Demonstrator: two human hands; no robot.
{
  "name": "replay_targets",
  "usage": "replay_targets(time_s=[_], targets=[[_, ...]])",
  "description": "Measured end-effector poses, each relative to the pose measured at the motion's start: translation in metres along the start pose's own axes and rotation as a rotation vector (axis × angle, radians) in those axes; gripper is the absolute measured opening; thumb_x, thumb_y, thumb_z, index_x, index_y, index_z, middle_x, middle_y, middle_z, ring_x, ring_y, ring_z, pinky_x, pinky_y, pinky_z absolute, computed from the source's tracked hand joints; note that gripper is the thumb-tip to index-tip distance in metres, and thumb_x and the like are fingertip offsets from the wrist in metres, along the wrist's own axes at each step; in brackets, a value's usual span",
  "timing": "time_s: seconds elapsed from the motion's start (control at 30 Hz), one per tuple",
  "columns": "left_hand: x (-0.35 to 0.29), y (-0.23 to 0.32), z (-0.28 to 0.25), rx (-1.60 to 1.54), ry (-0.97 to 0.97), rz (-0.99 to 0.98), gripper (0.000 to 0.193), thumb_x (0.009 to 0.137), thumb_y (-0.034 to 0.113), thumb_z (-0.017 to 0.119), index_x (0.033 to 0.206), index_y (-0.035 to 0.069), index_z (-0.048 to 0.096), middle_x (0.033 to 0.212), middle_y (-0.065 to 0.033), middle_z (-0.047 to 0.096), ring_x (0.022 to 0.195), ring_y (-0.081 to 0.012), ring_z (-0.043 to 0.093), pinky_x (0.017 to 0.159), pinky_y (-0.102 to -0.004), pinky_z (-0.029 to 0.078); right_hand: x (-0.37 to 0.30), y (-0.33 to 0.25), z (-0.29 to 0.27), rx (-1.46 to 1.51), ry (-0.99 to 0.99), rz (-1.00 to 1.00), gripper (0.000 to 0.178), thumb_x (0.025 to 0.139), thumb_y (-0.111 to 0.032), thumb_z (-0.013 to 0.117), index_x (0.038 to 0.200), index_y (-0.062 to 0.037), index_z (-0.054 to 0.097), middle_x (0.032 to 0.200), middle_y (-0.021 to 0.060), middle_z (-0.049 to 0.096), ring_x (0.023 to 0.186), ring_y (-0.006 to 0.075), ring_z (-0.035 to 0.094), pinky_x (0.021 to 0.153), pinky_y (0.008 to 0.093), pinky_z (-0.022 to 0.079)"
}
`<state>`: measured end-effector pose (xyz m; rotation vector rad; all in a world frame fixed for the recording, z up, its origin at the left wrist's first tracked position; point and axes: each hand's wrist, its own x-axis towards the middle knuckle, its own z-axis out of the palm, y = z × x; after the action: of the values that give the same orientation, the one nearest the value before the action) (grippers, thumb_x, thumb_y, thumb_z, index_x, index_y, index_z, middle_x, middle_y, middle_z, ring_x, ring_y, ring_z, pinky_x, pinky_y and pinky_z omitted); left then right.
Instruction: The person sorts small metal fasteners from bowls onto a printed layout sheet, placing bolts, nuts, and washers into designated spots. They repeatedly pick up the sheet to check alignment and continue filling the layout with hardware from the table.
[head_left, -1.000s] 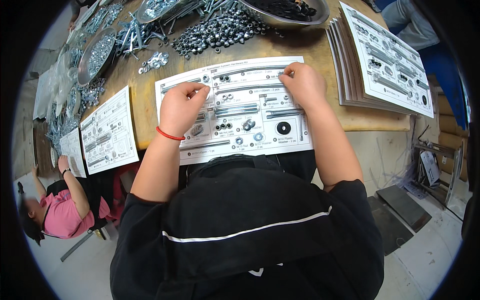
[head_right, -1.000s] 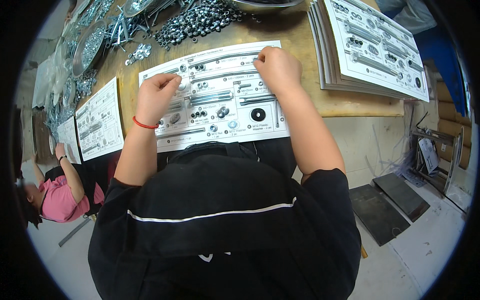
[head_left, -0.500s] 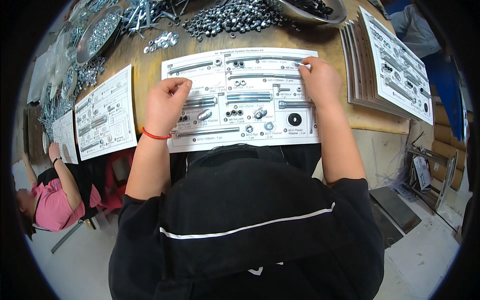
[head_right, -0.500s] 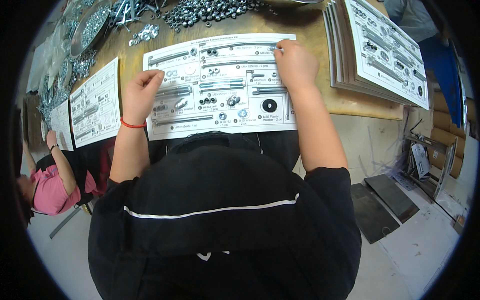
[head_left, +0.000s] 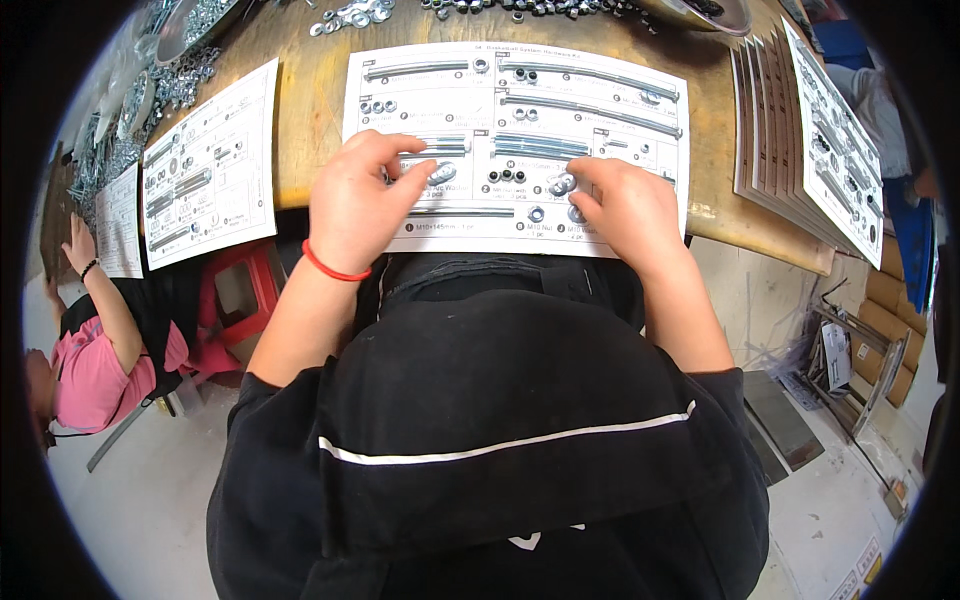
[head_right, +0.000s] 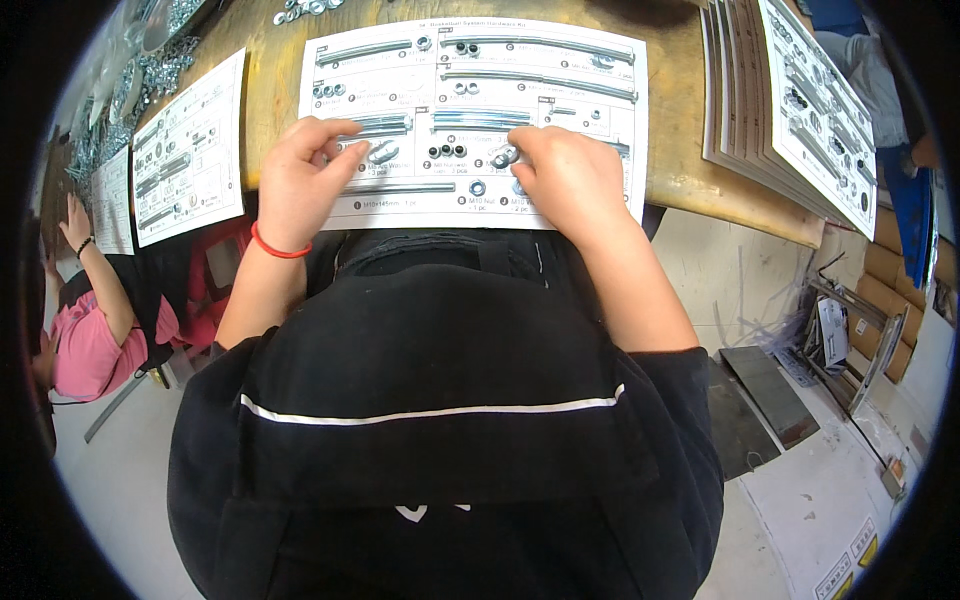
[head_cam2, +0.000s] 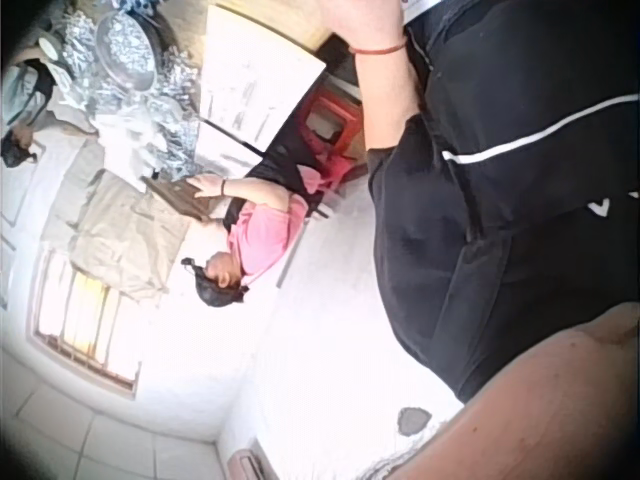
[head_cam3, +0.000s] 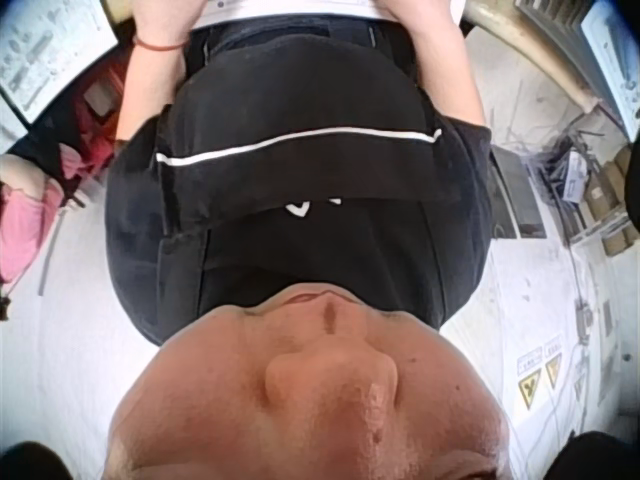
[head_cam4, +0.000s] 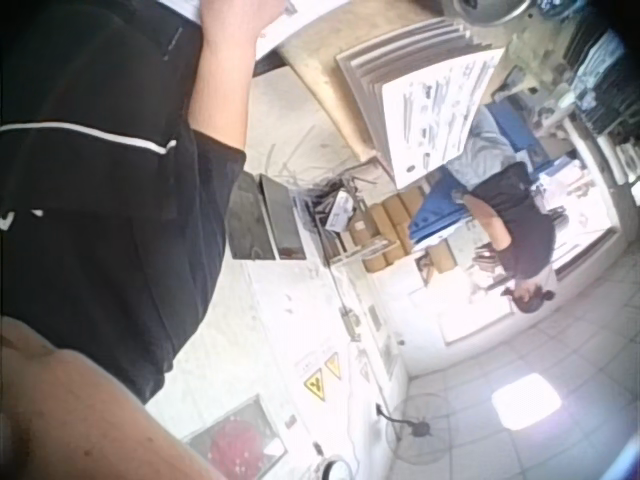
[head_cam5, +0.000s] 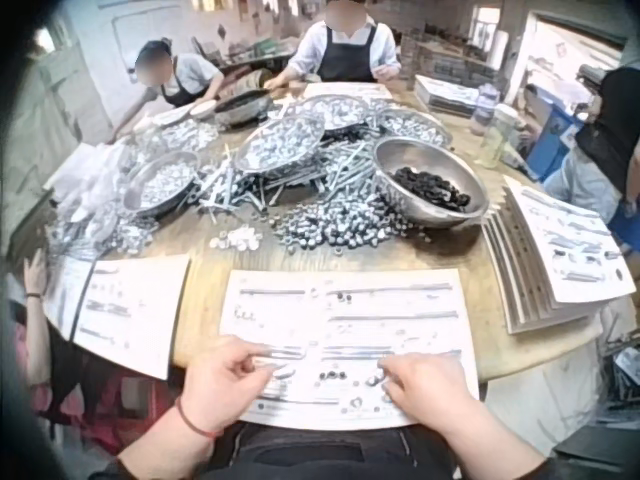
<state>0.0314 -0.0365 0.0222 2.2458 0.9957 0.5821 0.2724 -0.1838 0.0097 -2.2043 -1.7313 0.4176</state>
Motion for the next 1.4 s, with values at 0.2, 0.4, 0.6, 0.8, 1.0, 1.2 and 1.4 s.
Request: replay_targets(time_s=[0.2,0.4,0.6,0.8,1.0,1.2,1.4], targets=[[-0.006,0.001,0.011,0.018,-0.058,-0.027,0.019,0.076,0.018,0.076,0.091,0.008,0.072,0.069,-0.0046,0.057,0.063,-0.0202,0.057,0.059,-0.0326,0.046,0.003,-0.008,0.009,-0.046,0.019,0.019,0.021,0.08,-0.023,0.07,0.099,-0.0126,0.07,0.088,0.0071,0.07,0.082,0.0288,0.067,0.071,0.0394,0.052],[-0.012,-0.006,0.005,-0.033,-0.041,-0.045,0.019,0.078,0.01,0.076,0.095,0.005,0.071,0.068,-0.0024,0.052,0.061,-0.0135,0.047,0.058,-0.0273,0.04,0.002,-0.016,0.009,-0.014,-0.004,0.082,0.019,0.081,-0.025,0.069,0.096,-0.013,0.069,0.091,0.0075,0.07,0.084,0.0292,0.067,0.071,0.0402,0.052],[-0.014,-0.025,-0.012,-0.04,0.017,-0.139,0.02,0.08,0.01,0.076,0.098,0.002,0.072,0.069,0.0005,0.049,0.063,-0.0087,0.046,0.058,-0.024,0.039,0.001,-0.022,0.015,0.029,0.047,0.013,0.024,0.079,-0.022,0.074,0.101,-0.0119,0.07,0.086,0.0072,0.07,0.078,0.0261,0.067,0.069,0.036,0.051],[-0.018,-0.035,-0.011,0.09,0.051,-0.011,0.021,0.074,0.012,0.079,0.093,0.008,0.073,0.069,-0.0031,0.055,0.061,-0.0168,0.053,0.057,-0.0298,0.044,0.002,-0.022,0.022,0.036,0.109,0.012,0.026,0.078,-0.023,0.075,0.101,-0.0122,0.071,0.079,0.0062,0.067,0.071,0.0235,0.064,0.065,0.0345,0.05],[-0.008,-0.017,0.017,0.274,0.016,0.14,0.023,0.073,0.024,0.079,0.092,0.013,0.074,0.07,-0.0042,0.057,0.067,-0.0225,0.059,0.06,-0.034,0.047,-0.003,-0.026,0.008,0.068,0.118,0.127,0.025,0.077,-0.021,0.074,0.1,-0.0098,0.071,0.087,0.0084,0.07,0.077,0.0262,0.066,0.069,0.0354,0.051],[-0.004,-0.027,0.023,0.287,-0.041,0.218,0.018,0.074,0.023,0.078,0.089,0.014,0.075,0.072,-0.0031,0.059,0.071,-0.0232,0.061,0.063,-0.0346,0.049,-0.014,-0.012,0.001,0.117,0.162,0.259,0.027,0.075,-0.019,0.076,0.1,-0.0106,0.071,0.074,0.007,0.064,0.065,0.0219,0.061,0.061,0.0332,0.048],[0.0,-0.027,0.008,0.178,-0.002,0.247,0.023,0.073,0.018,0.08,0.095,0.013,0.074,0.07,-0.0031,0.057,0.066,-0.0206,0.058,0.059,-0.0315,0.047,-0.022,0.022,0.001,0.234,0.302,0.329,0.026,0.078,-0.015,0.077,0.102,-0.0096,0.071,0.065,0.0033,0.055,0.06,0.0163,0.054,0.058,0.0311,0.045]])
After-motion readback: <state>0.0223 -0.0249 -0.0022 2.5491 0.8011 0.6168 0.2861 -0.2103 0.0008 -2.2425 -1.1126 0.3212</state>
